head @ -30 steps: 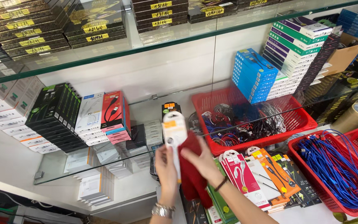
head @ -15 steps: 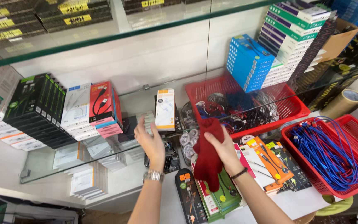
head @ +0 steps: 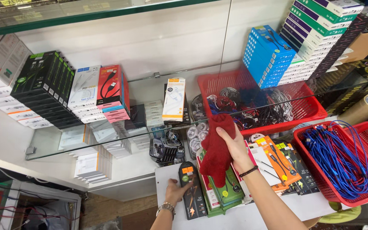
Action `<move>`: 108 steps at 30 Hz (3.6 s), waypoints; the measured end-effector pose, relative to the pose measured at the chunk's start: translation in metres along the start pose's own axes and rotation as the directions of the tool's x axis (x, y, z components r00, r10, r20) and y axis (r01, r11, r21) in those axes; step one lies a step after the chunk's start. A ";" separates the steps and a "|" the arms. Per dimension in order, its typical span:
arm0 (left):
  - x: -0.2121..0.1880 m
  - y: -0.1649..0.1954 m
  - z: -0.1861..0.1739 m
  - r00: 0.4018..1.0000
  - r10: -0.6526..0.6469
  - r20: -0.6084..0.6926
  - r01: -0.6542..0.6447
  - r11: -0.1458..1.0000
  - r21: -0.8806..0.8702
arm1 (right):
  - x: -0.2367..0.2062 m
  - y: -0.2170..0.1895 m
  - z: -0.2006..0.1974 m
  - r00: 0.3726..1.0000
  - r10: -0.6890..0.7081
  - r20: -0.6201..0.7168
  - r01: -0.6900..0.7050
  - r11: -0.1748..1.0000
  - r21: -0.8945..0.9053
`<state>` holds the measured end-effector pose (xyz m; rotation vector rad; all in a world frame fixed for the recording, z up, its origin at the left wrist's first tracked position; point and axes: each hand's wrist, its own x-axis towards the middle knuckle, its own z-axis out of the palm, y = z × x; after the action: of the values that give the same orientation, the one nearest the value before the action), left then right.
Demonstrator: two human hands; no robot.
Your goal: The person wipes sealed electronics product boxes, including USB cable and earphone packaging, one at a time with a red cloth and places each cleaned box back in a row on the glass display shelf. They work through boxes from a lower counter area and arrange the finished boxes in a line on the shelf.
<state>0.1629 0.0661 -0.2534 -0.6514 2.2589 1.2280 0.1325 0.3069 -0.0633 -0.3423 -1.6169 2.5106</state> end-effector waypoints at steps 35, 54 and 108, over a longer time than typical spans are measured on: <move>-0.109 0.135 -0.077 0.461 0.818 -0.344 -0.844 0.524 0.113 | 0.016 0.010 0.077 0.939 -0.046 0.340 0.067 0.997 -0.050; -0.086 0.192 -0.135 0.717 0.506 -0.479 -0.577 0.046 -0.815 | -0.015 0.002 0.050 0.905 -0.111 0.410 0.310 0.832 -0.459; 0.013 0.231 -0.137 0.666 0.482 -0.569 -0.697 0.673 -0.246 | 0.021 0.044 0.037 0.980 -0.084 0.179 0.107 0.986 -0.124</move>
<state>-0.0138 0.0578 -0.0511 -0.3435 2.7329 2.1818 0.1034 0.2607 -0.0913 -0.0574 -1.8232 2.4262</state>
